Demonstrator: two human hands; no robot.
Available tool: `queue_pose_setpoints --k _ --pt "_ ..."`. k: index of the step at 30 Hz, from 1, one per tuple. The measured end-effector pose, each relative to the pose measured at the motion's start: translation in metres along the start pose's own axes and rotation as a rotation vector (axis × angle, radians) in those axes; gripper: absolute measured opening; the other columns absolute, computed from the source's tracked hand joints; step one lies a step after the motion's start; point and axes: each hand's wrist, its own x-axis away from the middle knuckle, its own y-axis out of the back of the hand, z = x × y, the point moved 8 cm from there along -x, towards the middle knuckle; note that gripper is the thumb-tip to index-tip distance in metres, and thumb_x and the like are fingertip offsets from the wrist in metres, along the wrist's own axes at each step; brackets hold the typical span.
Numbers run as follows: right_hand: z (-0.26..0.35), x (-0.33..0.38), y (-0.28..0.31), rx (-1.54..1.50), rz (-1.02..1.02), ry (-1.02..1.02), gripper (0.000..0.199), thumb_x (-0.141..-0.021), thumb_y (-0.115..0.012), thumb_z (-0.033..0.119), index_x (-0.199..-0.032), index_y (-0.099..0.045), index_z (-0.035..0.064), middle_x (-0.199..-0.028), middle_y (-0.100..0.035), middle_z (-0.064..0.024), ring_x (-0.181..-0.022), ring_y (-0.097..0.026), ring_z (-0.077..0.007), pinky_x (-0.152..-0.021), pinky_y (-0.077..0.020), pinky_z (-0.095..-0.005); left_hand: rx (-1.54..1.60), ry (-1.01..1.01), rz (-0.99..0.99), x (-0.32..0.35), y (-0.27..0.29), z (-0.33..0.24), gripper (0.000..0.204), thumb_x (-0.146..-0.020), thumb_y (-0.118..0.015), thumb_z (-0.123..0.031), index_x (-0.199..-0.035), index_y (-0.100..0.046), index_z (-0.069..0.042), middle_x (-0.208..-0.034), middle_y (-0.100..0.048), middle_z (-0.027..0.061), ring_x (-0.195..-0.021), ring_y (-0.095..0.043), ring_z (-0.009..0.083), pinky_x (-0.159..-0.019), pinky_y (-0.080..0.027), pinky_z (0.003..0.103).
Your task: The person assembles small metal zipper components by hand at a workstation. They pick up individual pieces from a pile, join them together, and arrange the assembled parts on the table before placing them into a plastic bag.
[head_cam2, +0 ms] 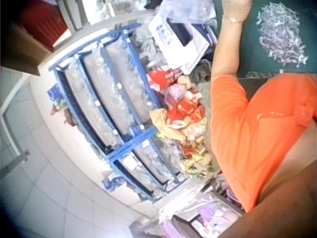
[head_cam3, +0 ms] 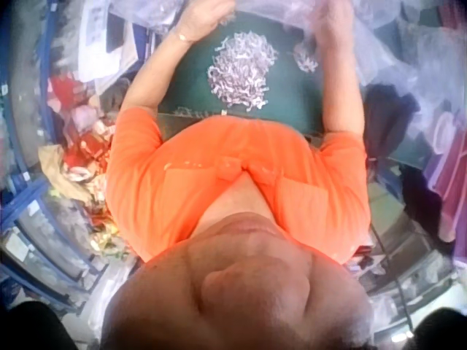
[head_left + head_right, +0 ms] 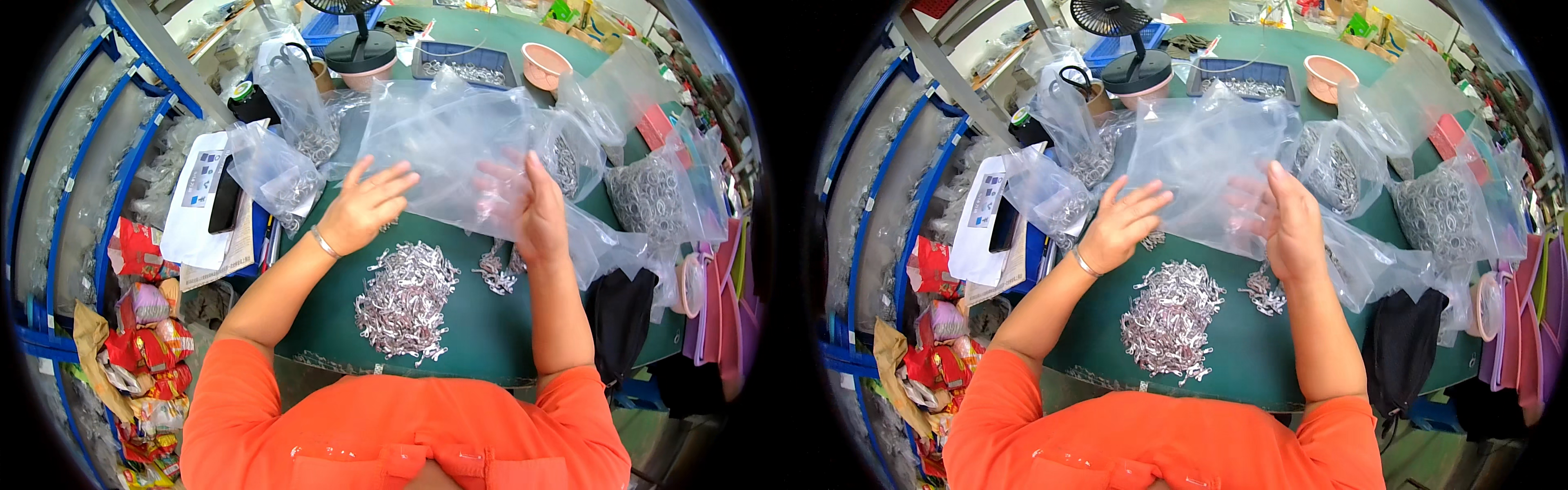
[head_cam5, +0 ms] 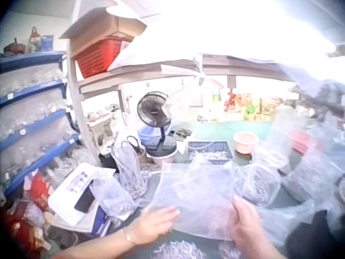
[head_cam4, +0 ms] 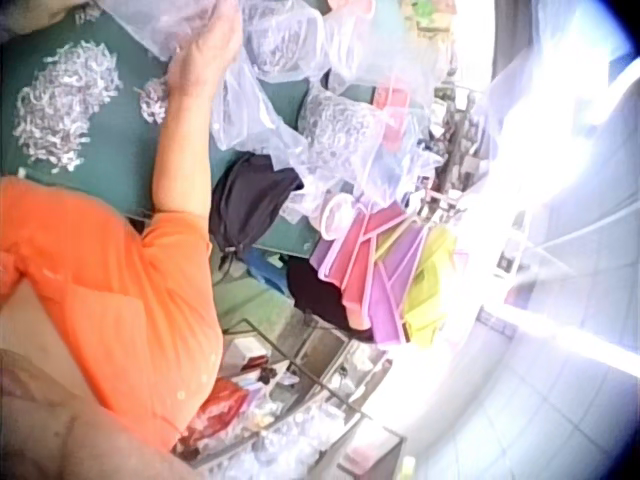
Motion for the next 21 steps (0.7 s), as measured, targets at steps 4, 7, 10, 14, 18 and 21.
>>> queue_pose_setpoints --k 4,7,10,14,18,21 --pt "-0.023 0.003 0.001 0.475 -0.108 0.038 0.013 -0.094 -0.068 0.014 -0.092 -0.07 0.0017 -0.096 -0.071 -0.0081 -0.078 -0.065 -0.0152 -0.068 -0.0523 -0.0281 0.433 0.555 -0.113 0.015 0.007 0.003 0.038 -0.092 -0.067 -0.022 -0.125 -0.06 -0.004 -0.137 -0.059 0.015 -0.122 -0.058 0.0287 -0.101 -0.044 0.041" --pt "-0.037 0.03 -0.064 0.53 0.156 0.538 0.01 -0.087 -0.073 0.009 -0.087 -0.069 -0.0008 -0.102 -0.068 -0.0124 -0.085 -0.064 -0.0157 -0.072 -0.0507 -0.0278 1.064 0.857 -0.233 0.019 -0.013 -0.026 0.052 -0.093 -0.071 -0.032 -0.129 -0.056 0.002 -0.124 -0.063 0.0178 -0.11 -0.064 0.0242 -0.091 -0.052 0.036" --pt "-0.062 0.042 -0.065 0.171 0.088 0.357 0.015 -0.087 -0.07 0.006 -0.087 -0.059 -0.0036 -0.1 -0.066 -0.0163 -0.088 -0.065 -0.0207 -0.076 -0.0531 -0.032 1.307 1.217 -0.469 0.061 -0.016 0.006 0.018 -0.097 -0.064 -0.016 -0.107 -0.062 -0.001 -0.108 -0.066 0.0136 -0.095 -0.066 0.0199 -0.082 -0.055 0.035" --pt "-0.066 0.051 -0.055 0.609 0.05 0.484 0.043 -0.078 -0.075 0.007 -0.113 -0.053 -0.0028 -0.124 -0.053 -0.0243 -0.108 -0.06 -0.0316 -0.088 -0.0525 -0.0397 1.058 1.144 -0.993 0.089 0.036 0.046 0.014 -0.096 -0.063 -0.007 -0.108 -0.058 -0.001 -0.098 -0.063 0.0081 -0.083 -0.062 0.0149 -0.076 -0.053 0.033" --pt "-0.03 0.082 -0.097 0.792 0.051 0.912 0.065 -0.073 -0.077 0.012 -0.129 -0.046 -0.0031 -0.138 -0.042 -0.0313 -0.122 -0.049 -0.0447 -0.103 -0.0443 -0.0458 0.253 0.763 -0.672 0.047 0.053 -0.037 0.039 -0.091 -0.071 -0.007 -0.125 -0.051 -0.002 -0.107 -0.055 0.0055 -0.087 -0.057 0.0146 -0.078 -0.05 0.029" --pt "-0.034 0.05 -0.074 0.668 0.144 0.703 0.048 -0.086 -0.074 0.011 -0.127 -0.052 0.0006 -0.131 -0.056 -0.0228 -0.116 -0.059 -0.0322 -0.099 -0.0496 -0.0404 0.095 0.611 -0.348 0.041 0.049 -0.062 0.041 -0.087 -0.074 -0.005 -0.122 -0.055 -0.003 -0.116 -0.055 0.0061 -0.092 -0.058 0.0143 -0.08 -0.05 0.027"
